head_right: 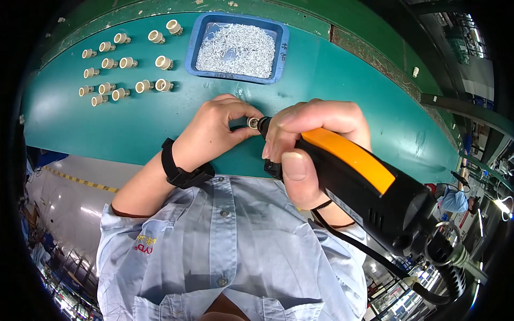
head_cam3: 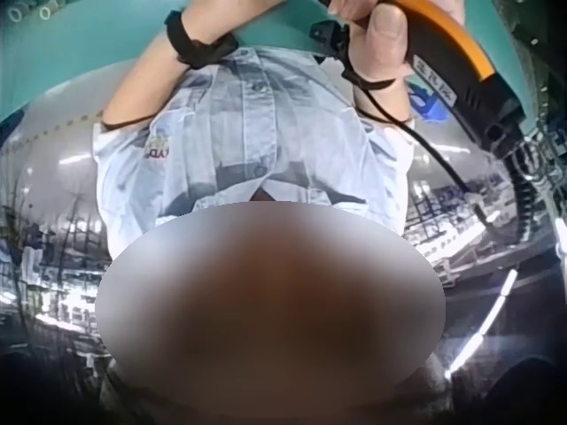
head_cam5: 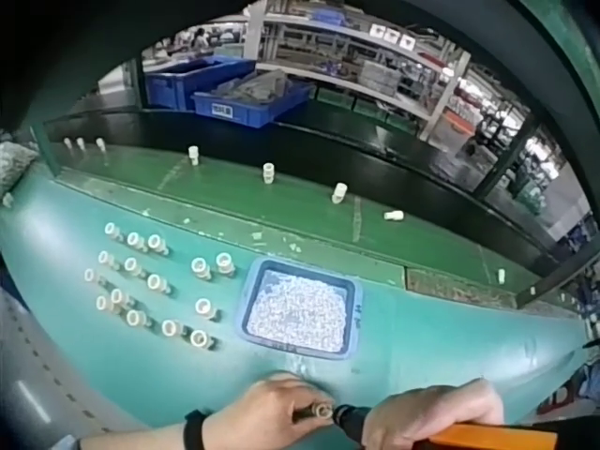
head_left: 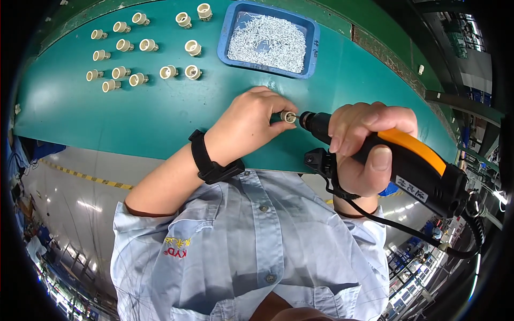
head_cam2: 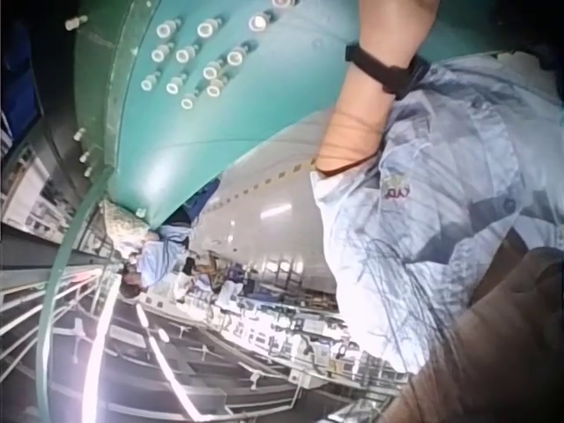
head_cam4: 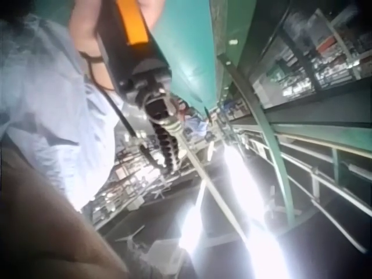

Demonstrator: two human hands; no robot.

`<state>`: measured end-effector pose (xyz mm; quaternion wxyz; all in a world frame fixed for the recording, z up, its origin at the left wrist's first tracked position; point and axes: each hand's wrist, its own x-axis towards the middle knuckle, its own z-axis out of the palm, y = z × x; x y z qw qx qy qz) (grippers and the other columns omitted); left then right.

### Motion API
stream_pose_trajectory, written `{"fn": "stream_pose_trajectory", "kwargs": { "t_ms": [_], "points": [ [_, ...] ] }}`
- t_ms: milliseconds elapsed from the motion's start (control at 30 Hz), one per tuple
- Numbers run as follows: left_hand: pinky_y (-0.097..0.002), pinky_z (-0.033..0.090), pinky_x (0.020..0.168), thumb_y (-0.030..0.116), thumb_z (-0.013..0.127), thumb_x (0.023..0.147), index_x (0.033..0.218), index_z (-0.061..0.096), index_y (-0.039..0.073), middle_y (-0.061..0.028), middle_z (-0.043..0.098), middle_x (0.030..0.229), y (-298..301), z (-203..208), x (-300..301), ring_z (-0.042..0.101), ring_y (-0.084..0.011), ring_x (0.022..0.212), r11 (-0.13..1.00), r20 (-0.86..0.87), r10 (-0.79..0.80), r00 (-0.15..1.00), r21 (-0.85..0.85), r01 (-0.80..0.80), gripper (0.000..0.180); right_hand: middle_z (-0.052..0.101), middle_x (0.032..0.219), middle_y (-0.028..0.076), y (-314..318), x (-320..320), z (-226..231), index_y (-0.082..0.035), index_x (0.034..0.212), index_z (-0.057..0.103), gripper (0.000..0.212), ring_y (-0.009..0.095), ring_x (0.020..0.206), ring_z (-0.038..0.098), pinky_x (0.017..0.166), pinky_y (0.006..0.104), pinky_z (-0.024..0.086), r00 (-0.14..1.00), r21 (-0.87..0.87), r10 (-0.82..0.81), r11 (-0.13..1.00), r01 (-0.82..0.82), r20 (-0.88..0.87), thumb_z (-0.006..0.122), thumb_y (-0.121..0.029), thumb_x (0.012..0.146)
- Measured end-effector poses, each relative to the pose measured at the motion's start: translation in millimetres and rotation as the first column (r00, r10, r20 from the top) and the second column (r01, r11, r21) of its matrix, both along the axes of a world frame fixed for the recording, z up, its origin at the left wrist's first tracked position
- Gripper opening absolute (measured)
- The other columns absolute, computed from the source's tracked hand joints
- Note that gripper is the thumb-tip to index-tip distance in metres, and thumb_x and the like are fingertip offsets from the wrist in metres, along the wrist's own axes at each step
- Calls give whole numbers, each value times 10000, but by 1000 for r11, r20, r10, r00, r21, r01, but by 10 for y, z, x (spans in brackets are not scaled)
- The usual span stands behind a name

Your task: The person picks up white plastic components, inserts small metal pins from a blue tray into them, and uses a power screwdriver to drive the pins in. This process is repeated for multiple components, which are then placed back on the green work surface.

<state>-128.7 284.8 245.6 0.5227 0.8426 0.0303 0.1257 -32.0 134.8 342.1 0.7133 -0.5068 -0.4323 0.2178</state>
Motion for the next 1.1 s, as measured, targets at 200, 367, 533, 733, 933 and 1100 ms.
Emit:
{"fn": "stream_pose_trajectory", "kwargs": {
  "t_ms": [200,367,533,733,933,1100],
  "points": [
    [-375,510,746,99,777,695,922,705,41,-111,682,843,5,-24,-5,627,-286,814,1000,34,-2,999,-9,3,244,480,594,3,170,-153,13,-58,968,485,368,129,476,471,481,287,392,971,-53,-235,970,238,46,637,-388,909],
    [-377,509,739,93,773,697,921,706,41,-111,681,840,16,13,-13,623,-286,803,998,-10,-8,1000,-56,8,240,466,573,-4,211,-153,30,-71,933,478,358,126,469,468,478,289,389,978,-88,-202,974,206,59,641,-389,910],
    [-379,507,747,84,768,700,921,703,29,-112,682,842,22,-3,-20,623,-285,806,998,-5,-13,1000,-56,13,236,466,574,-3,233,-152,-3,-66,949,474,363,128,474,474,487,291,393,979,-91,-197,975,201,52,640,-386,908],
    [-390,501,777,72,737,731,980,690,22,-140,680,867,-6,-7,-40,616,-320,833,998,81,-50,995,49,47,258,513,636,21,67,-72,14,-49,1030,470,332,138,532,515,521,286,416,992,52,-125,991,125,-2,641,-308,912],
    [-392,502,814,80,741,742,1021,666,23,-144,676,972,143,265,243,614,-324,931,993,267,49,963,90,-76,295,542,660,37,-267,1,240,-48,1047,475,368,159,543,543,515,294,424,988,335,-150,930,152,-33,654,-339,909],
    [-426,502,764,98,689,778,852,657,-3,-159,671,858,499,245,616,627,-352,864,909,-58,202,978,383,-165,129,502,638,10,-367,25,129,-57,1036,479,320,128,515,489,498,270,377,977,262,-213,943,203,9,601,-326,913]
  ]
}}
